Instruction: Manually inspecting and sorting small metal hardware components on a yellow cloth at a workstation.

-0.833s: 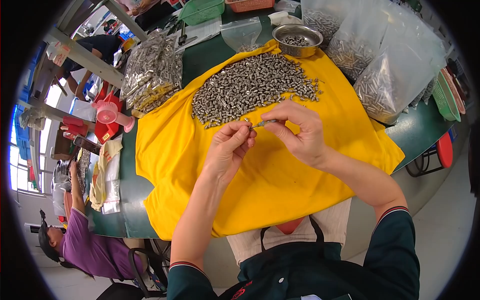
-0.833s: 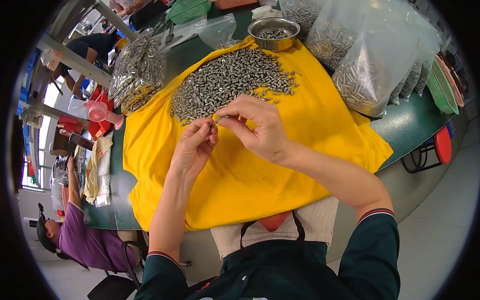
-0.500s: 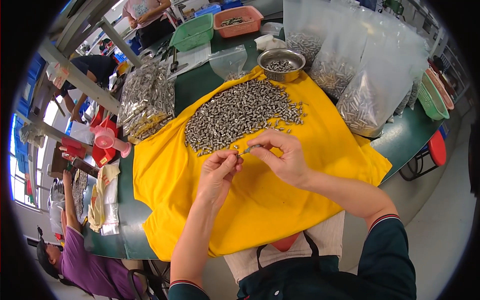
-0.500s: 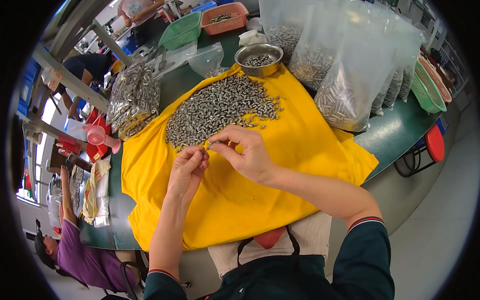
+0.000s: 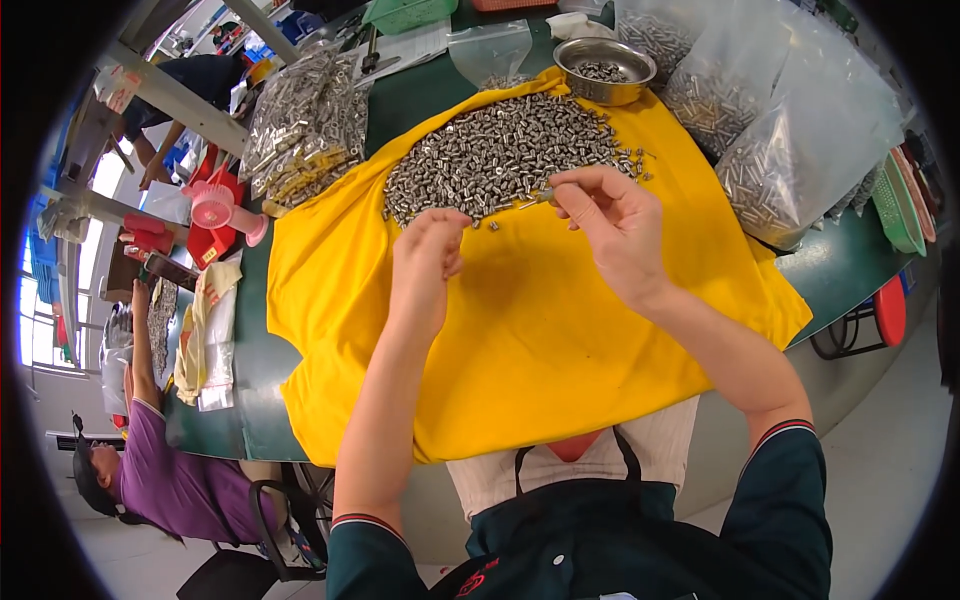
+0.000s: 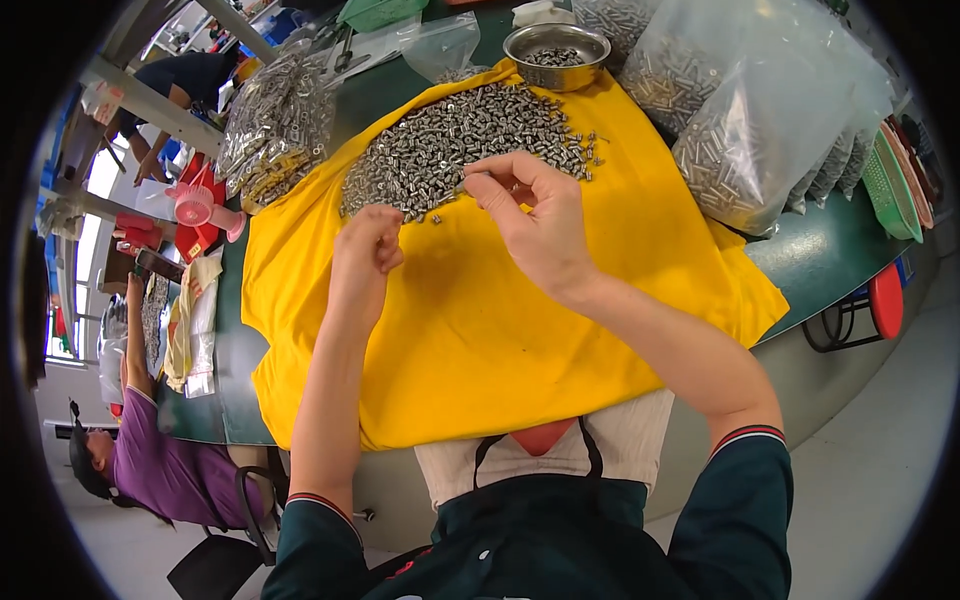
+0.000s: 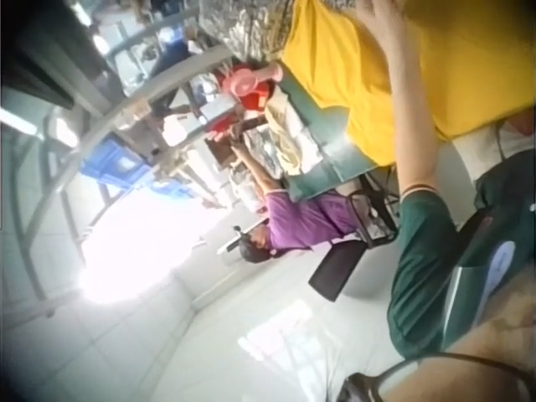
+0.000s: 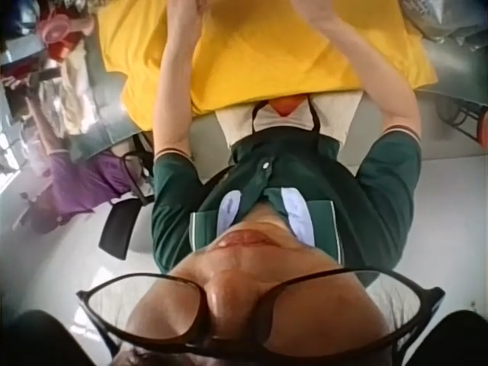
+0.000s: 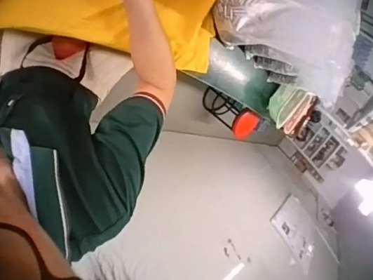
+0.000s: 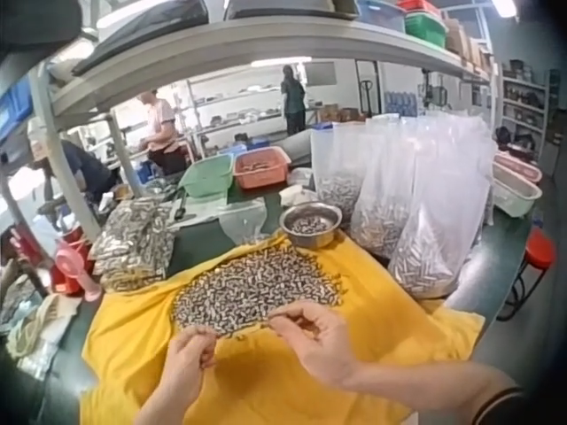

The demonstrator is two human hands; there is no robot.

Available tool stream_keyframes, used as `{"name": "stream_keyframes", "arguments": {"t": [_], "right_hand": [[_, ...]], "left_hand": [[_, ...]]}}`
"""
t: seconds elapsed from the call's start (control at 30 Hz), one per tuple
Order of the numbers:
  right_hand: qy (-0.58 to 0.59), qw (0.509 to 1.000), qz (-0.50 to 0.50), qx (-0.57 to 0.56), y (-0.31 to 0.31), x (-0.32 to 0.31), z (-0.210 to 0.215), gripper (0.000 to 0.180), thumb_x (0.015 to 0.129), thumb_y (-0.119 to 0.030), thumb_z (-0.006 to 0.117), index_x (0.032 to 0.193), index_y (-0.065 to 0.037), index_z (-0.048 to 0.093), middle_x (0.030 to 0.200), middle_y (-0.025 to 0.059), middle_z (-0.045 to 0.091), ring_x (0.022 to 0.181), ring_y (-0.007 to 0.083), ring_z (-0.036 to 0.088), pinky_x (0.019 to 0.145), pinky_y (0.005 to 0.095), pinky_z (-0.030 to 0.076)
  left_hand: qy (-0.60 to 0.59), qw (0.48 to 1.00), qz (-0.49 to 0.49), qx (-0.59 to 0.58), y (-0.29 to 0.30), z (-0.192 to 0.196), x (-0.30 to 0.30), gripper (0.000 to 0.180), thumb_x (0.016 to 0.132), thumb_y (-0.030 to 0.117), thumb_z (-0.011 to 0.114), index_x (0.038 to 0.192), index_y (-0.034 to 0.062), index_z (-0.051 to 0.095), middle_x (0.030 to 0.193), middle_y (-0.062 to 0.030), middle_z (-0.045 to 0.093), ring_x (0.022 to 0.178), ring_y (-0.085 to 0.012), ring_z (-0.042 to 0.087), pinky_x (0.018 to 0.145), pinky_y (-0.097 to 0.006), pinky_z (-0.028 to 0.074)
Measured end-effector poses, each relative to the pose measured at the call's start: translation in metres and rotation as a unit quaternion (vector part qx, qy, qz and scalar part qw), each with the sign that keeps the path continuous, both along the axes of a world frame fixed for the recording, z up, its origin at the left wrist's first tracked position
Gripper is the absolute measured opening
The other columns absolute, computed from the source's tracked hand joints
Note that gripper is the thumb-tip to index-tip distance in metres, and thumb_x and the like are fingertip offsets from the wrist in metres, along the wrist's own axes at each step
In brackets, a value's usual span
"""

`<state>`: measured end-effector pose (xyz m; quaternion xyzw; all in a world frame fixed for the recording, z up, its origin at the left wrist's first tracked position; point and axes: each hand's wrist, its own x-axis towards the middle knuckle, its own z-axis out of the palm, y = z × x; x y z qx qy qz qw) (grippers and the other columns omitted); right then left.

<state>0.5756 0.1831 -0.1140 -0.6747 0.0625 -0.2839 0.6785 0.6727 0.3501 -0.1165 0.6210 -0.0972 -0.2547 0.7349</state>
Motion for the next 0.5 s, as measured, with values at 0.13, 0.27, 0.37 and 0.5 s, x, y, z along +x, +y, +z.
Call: {"name": "stream_keyframes", "arguments": {"t": [0.13,0.27,0.37,0.5], "right_hand": [[-0.023,1.000,-0.012,-0.002,0.005,0.002,-0.005,0.009,0.078,-0.009,0.059,0.083,-0.002,0.061,0.073,0.0013,0.060,0.059,0.0057,0.050,0.053,0.0188,0.041],[-0.034,0.999,-0.009,-0.039,0.005,0.001,-0.006,0.009,0.078,-0.009,0.059,0.083,-0.002,0.061,0.075,0.0027,0.060,0.060,0.0074,0.052,0.054,0.0200,0.042],[-0.046,0.998,-0.007,-0.041,0.009,0.001,-0.005,0.009,0.078,-0.008,0.059,0.083,-0.001,0.060,0.074,0.0035,0.060,0.061,0.0082,0.053,0.055,0.0207,0.043],[-0.037,0.999,-0.008,-0.039,0.006,-0.003,-0.002,0.008,0.078,-0.008,0.059,0.083,-0.001,0.061,0.075,0.0037,0.060,0.061,0.0081,0.054,0.055,0.0207,0.043]], "left_hand": [[-0.494,0.811,0.041,0.310,-0.014,-0.013,-0.008,0.012,0.073,0.007,0.059,0.084,0.0045,0.063,0.063,-0.0104,0.056,0.054,-0.0204,0.054,0.051,-0.030,0.042],[-0.578,0.762,0.022,0.292,-0.020,-0.028,-0.004,0.010,0.072,0.009,0.059,0.082,0.0053,0.062,0.070,-0.0121,0.059,0.063,-0.0294,0.057,0.056,-0.037,0.044],[-0.583,0.756,0.016,0.298,-0.016,-0.033,-0.002,0.010,0.072,0.010,0.059,0.081,0.0052,0.060,0.069,-0.0130,0.059,0.062,-0.0298,0.056,0.055,-0.037,0.044],[-0.511,0.775,-0.028,0.371,-0.018,-0.023,-0.007,0.012,0.075,0.013,0.060,0.076,0.0020,0.056,0.065,-0.0115,0.059,0.055,-0.0250,0.056,0.051,-0.032,0.042]]}}
